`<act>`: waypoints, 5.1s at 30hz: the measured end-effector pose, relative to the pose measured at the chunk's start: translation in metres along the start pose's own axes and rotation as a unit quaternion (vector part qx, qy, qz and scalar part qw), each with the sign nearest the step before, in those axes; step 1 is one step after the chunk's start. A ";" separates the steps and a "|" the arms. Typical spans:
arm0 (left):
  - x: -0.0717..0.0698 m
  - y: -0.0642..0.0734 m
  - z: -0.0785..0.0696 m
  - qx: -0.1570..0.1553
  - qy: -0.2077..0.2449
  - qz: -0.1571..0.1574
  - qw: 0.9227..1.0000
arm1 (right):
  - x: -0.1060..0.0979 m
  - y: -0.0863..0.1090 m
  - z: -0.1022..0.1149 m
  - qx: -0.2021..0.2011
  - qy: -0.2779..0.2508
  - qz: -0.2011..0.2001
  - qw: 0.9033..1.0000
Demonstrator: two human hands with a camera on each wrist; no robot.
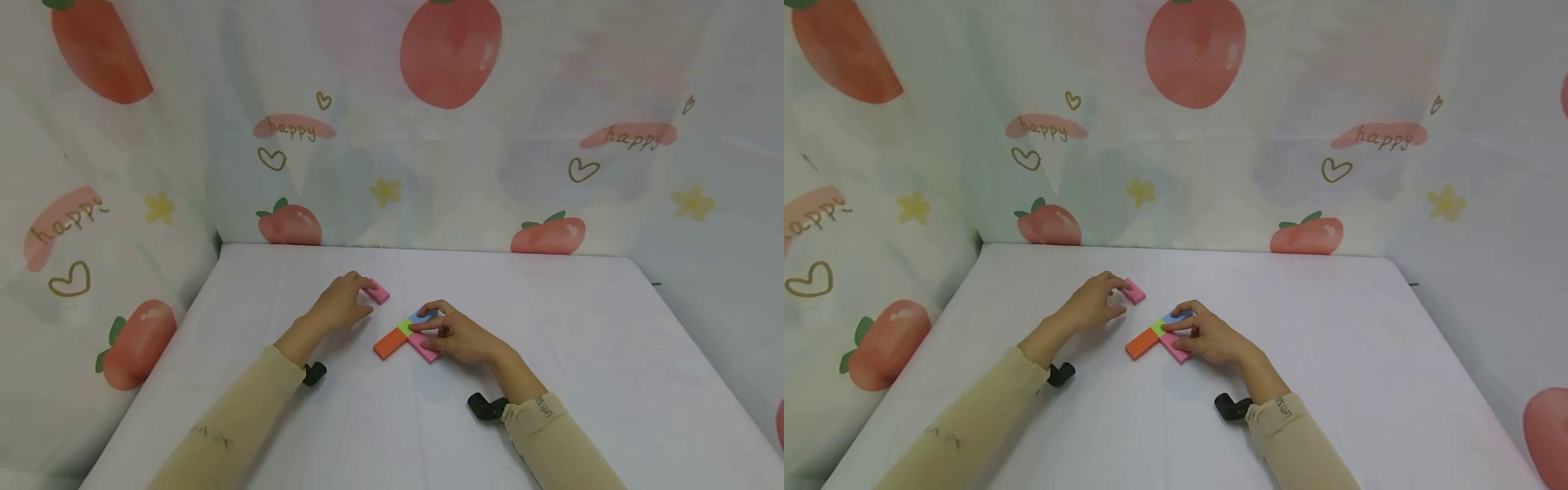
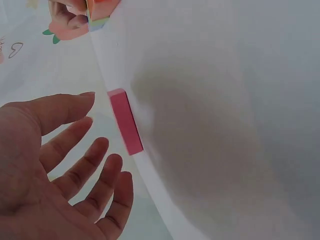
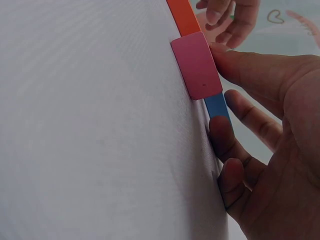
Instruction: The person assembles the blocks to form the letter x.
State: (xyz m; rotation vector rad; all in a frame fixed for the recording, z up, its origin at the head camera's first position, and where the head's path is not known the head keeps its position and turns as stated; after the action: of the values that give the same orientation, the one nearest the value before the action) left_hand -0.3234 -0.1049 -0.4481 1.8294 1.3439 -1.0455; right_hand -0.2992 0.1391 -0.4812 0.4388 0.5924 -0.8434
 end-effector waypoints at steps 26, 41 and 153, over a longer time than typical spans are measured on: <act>-0.002 -0.035 0.010 0.090 -0.115 0.078 0.986 | -0.002 -0.001 0.002 -0.008 0.014 -0.002 1.000; 0.001 -0.046 0.007 0.122 -0.065 0.071 0.988 | -0.001 0.000 0.003 -0.008 -0.002 0.001 1.000; 0.010 -0.035 -0.026 0.198 -0.139 0.127 0.962 | -0.002 -0.001 -0.001 0.003 -0.005 0.000 1.000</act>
State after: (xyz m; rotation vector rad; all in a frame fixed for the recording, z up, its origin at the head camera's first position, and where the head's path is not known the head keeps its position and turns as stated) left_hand -0.3489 -0.0687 -0.4456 1.9785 0.7472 -1.4406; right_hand -0.3010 0.1398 -0.4807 0.4410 0.5806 -0.8466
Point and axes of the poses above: each hand's wrist, its own y-axis away from the middle knuckle, its own x-axis out of the palm, z = x × y, the point moved 5 cm from there along -y, towards the middle knuckle, and after that the axes turned 2 degrees about x, right-handed, at the moved point
